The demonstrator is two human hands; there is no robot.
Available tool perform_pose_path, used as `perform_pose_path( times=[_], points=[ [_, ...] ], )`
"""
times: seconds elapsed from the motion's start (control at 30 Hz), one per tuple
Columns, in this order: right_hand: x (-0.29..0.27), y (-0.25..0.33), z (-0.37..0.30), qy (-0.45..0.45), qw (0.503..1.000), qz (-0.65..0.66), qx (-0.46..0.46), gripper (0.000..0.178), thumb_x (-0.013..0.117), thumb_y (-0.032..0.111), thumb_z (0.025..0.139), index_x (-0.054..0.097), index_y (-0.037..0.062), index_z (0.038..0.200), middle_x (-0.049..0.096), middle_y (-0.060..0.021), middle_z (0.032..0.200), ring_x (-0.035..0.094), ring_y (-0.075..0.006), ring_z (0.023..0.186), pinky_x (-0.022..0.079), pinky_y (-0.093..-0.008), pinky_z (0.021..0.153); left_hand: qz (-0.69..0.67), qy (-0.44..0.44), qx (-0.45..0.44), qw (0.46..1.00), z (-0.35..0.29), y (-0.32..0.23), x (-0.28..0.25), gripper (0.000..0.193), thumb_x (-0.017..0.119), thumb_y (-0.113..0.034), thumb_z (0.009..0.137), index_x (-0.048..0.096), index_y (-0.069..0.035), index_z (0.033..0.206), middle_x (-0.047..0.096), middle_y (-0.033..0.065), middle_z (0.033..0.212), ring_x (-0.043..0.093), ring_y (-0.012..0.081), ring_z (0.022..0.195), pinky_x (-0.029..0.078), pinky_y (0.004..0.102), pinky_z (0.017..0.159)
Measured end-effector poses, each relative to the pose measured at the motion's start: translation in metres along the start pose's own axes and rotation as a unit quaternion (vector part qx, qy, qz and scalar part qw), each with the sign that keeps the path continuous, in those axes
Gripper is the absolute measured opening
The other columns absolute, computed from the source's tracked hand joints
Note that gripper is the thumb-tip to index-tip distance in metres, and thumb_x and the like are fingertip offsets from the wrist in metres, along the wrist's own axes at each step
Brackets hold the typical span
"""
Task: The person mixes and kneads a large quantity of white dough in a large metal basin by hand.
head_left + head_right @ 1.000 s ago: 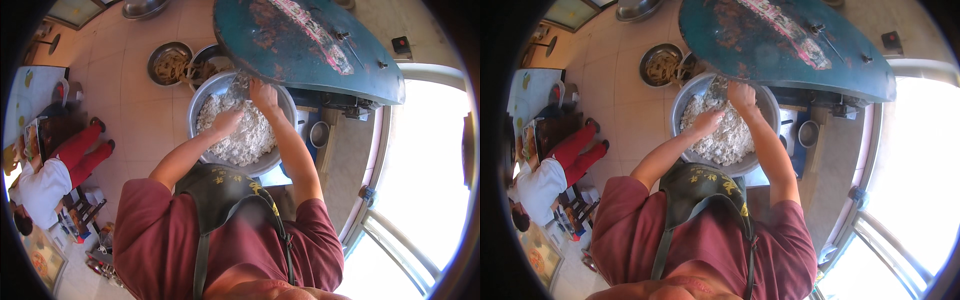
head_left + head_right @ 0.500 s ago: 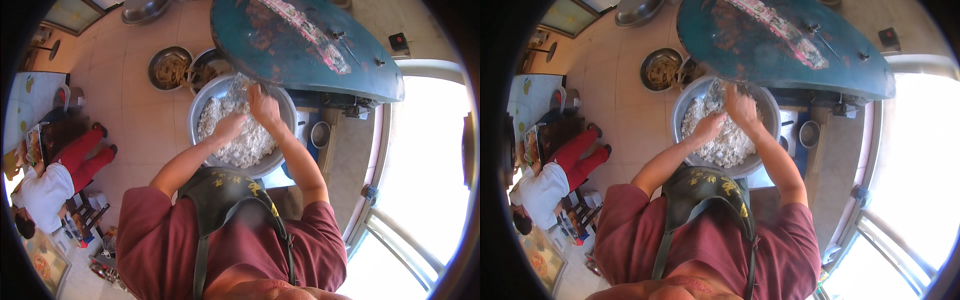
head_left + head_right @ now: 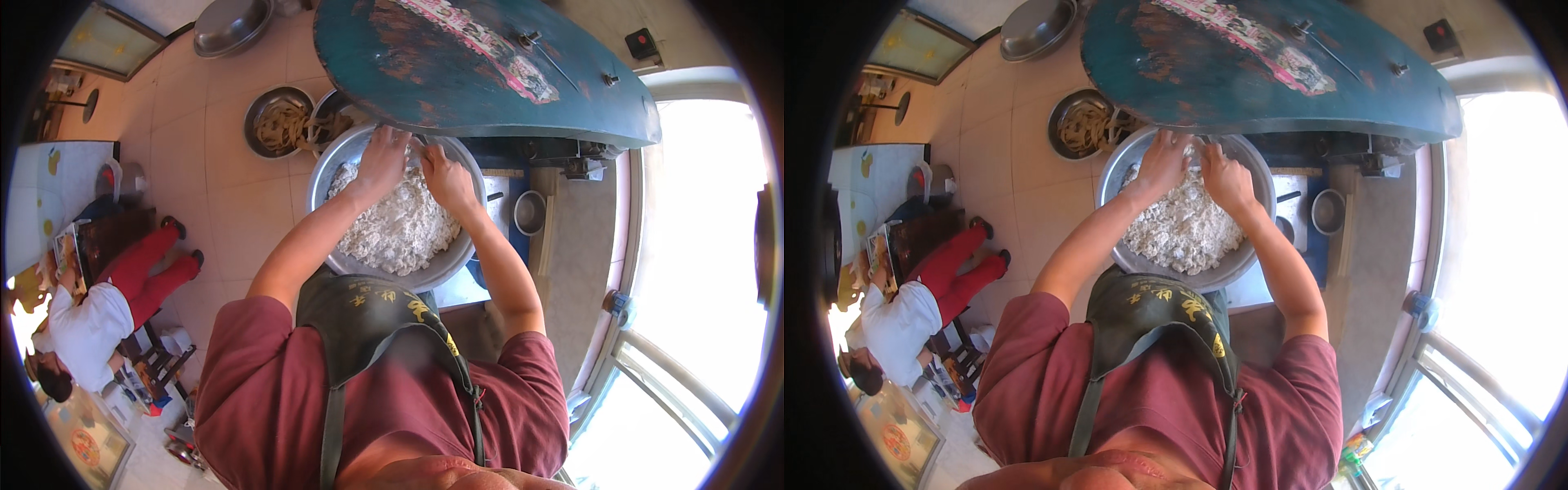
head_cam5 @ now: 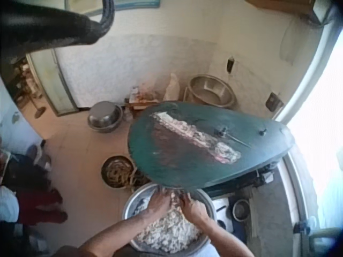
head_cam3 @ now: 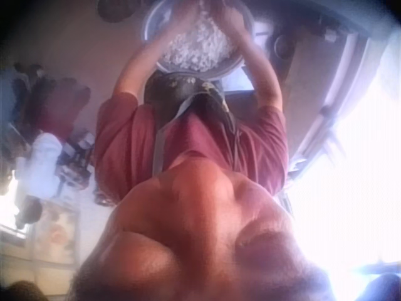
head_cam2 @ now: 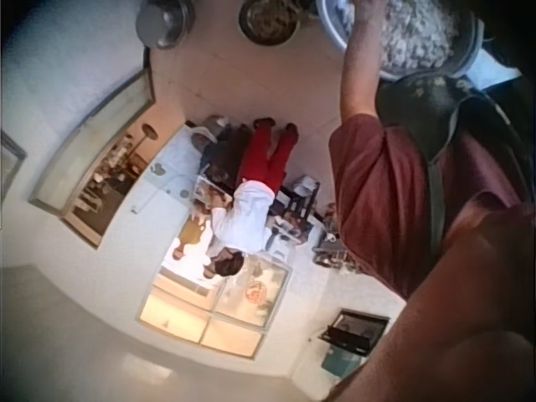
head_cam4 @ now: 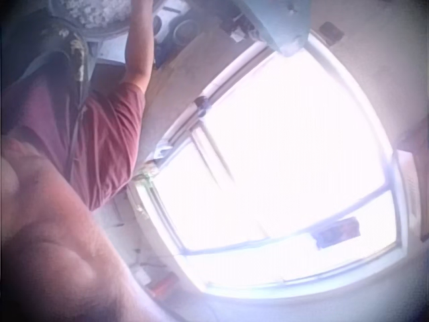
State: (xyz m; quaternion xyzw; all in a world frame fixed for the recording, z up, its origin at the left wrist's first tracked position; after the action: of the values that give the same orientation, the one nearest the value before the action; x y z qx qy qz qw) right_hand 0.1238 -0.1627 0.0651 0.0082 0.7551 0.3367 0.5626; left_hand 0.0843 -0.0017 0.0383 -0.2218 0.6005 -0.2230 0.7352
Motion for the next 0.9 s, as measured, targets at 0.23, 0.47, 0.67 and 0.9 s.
perform_pose_path(
  times=[0.23, 0.47, 0.67, 0.9],
  points=[
    [0.024, -0.003, 0.017, 0.019, 1.0, -0.002, -0.001, 0.026, 0.054, 0.027, 0.097, 0.05, 0.01, 0.116, 0.068, -0.0252, 0.077, 0.065, -0.0474, 0.072, 0.05, -0.0597, 0.064, -0.026, -0.014, 0.054, 0.998, -0.016, 0.021, 0.02, 0.043, 0.06, 0.003, 0.08, 0.053, 0.003, 0.123, 0.05, 0.027, 0.127, 0.051, 0.0426, 0.119, 0.044, 0.0461, 0.101],
    [0.015, 0.003, -0.001, 0.017, 0.997, 0.046, -0.068, 0.024, 0.053, 0.029, 0.098, 0.053, 0.0108, 0.114, 0.068, -0.0231, 0.076, 0.066, -0.0448, 0.07, 0.051, -0.0573, 0.061, -0.096, 0.146, 0.011, 0.985, -0.1, 0.047, 0.013, 0.035, 0.055, 0.0, 0.088, 0.055, -0.004, 0.123, 0.062, 0.0175, 0.117, 0.061, 0.0364, 0.108, 0.05, 0.0449, 0.092],
    [0.026, -0.011, 0.042, 0.049, 0.996, -0.041, -0.061, 0.027, 0.048, 0.032, 0.1, 0.053, 0.0101, 0.115, 0.069, -0.0215, 0.077, 0.066, -0.0432, 0.07, 0.051, -0.0562, 0.061, 0.054, 0.386, -0.08, 0.917, -0.018, 0.068, 0.103, 0.036, 0.052, -0.023, 0.097, 0.055, -0.005, 0.128, 0.061, 0.0212, 0.124, 0.058, 0.0382, 0.114, 0.046, 0.0492, 0.097],
    [-0.021, -0.032, -0.012, -0.013, 0.997, 0.053, -0.052, 0.028, 0.052, 0.028, 0.099, 0.054, 0.0057, 0.115, 0.069, -0.0246, 0.08, 0.067, -0.0446, 0.073, 0.053, -0.0525, 0.066, 0.005, 0.398, 0.074, 0.915, 0.013, 0.021, 0.177, 0.071, 0.064, -0.053, 0.086, 0.052, -0.005, 0.137, 0.051, 0.0166, 0.143, 0.044, 0.0345, 0.135, 0.034, 0.0492, 0.113]
  ],
)
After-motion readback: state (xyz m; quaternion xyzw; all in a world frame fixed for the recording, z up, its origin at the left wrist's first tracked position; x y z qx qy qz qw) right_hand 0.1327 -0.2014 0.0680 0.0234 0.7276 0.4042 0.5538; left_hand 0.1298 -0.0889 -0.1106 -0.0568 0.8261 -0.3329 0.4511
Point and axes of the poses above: each hand's wrist, its own z-axis towards the middle knuckle, its own x-axis out of the palm, y = z × x, the point moved 1 cm from there along z, towards the middle knuckle
